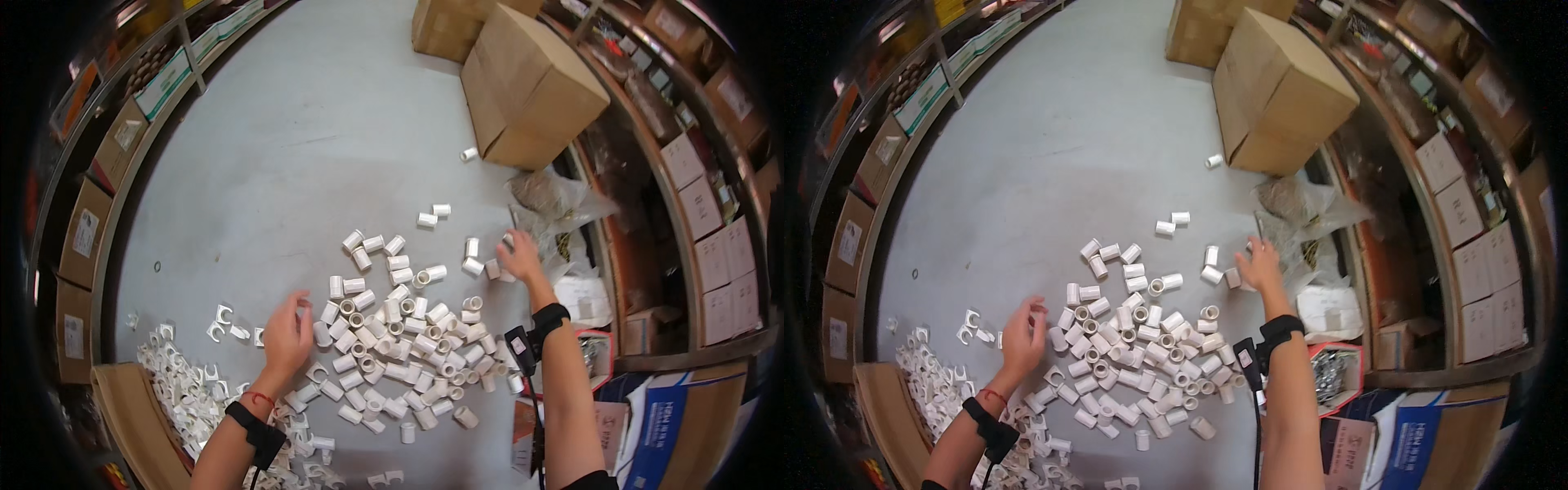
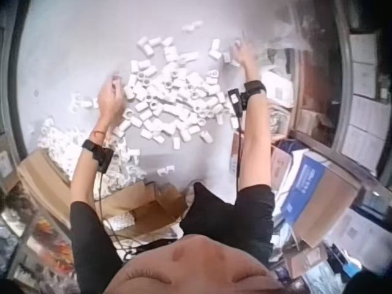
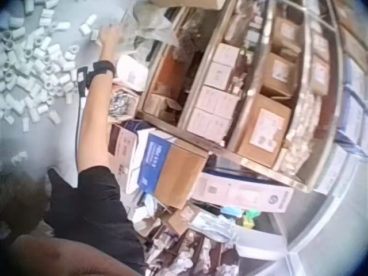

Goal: The person sits on the floor and assembles small white plastic cylindrical parts by hand. They pick up two pieces, fit them together, and place the assembled unit into a cardboard box. The process is repeated multiple times.

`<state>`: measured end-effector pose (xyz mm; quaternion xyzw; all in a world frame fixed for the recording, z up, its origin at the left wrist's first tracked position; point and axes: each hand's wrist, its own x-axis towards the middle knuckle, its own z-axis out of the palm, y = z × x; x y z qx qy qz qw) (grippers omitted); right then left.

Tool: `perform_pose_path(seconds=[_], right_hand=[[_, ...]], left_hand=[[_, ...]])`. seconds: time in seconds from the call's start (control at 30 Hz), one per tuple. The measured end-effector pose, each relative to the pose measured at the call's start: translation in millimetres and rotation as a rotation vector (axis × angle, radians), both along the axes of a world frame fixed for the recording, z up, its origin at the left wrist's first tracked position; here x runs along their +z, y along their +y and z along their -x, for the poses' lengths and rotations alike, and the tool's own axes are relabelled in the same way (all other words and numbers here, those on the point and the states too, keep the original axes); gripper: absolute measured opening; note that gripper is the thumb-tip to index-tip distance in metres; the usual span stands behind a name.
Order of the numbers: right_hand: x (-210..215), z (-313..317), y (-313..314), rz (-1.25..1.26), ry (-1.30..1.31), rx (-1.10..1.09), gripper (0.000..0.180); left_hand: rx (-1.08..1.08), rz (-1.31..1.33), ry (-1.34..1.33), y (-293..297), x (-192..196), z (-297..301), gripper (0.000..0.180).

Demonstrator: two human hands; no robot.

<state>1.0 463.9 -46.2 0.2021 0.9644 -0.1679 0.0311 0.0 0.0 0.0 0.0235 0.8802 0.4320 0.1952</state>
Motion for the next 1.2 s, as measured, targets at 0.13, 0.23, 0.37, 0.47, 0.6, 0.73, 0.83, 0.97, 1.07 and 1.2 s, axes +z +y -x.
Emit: perform_pose_path(seconds=[0.13, 0.23, 0.37, 0.47, 0.6, 0.73, 0.83, 0.97, 1.07, 1.2], right_hand=[[-12, 7, 8, -0.053, 0.100, -0.072, 0.057], [-9, -1, -4, -0.064, 0.089, -0.085, 0.041], [26, 9, -7, 0.050, 0.176, -0.168, 0.026], [46, 38, -4, -0.002, 0.308, -0.101, 0.028], [53, 96, -21, -0.164, 0.251, 0.117, 0.023], [26, 137, -23, -0.274, 0.064, 0.138, 0.039], [17, 163, -23, -0.285, 0.014, 0.118, 0.046], [15, 195, -22, -0.286, -0.123, 0.064, 0.053], [7, 210, -10, -0.325, -0.204, 0.074, 0.056], [6, 224, -11, -0.314, -0.216, 0.139, 0.058]], left_hand=[[-0.025, 0.234, 0.472, -1, -36, 44, 0.044], [0.029, 0.465, 0.474, 4, -58, 55, 0.049], [0.092, 0.535, 0.376, 31, -60, 76, 0.053], [0.102, 0.687, 0.513, 44, -85, 76, 0.053], [0.144, 0.675, 0.543, 48, -80, 70, 0.053], [0.156, 0.647, 0.536, 51, -72, 74, 0.054], [0.167, 0.625, 0.504, 51, -68, 76, 0.055], [0.177, 0.597, 0.455, 50, -64, 78, 0.056], [0.165, 0.618, 0.415, 50, -64, 80, 0.057], [0.170, 0.619, 0.384, 49, -63, 82, 0.058]])
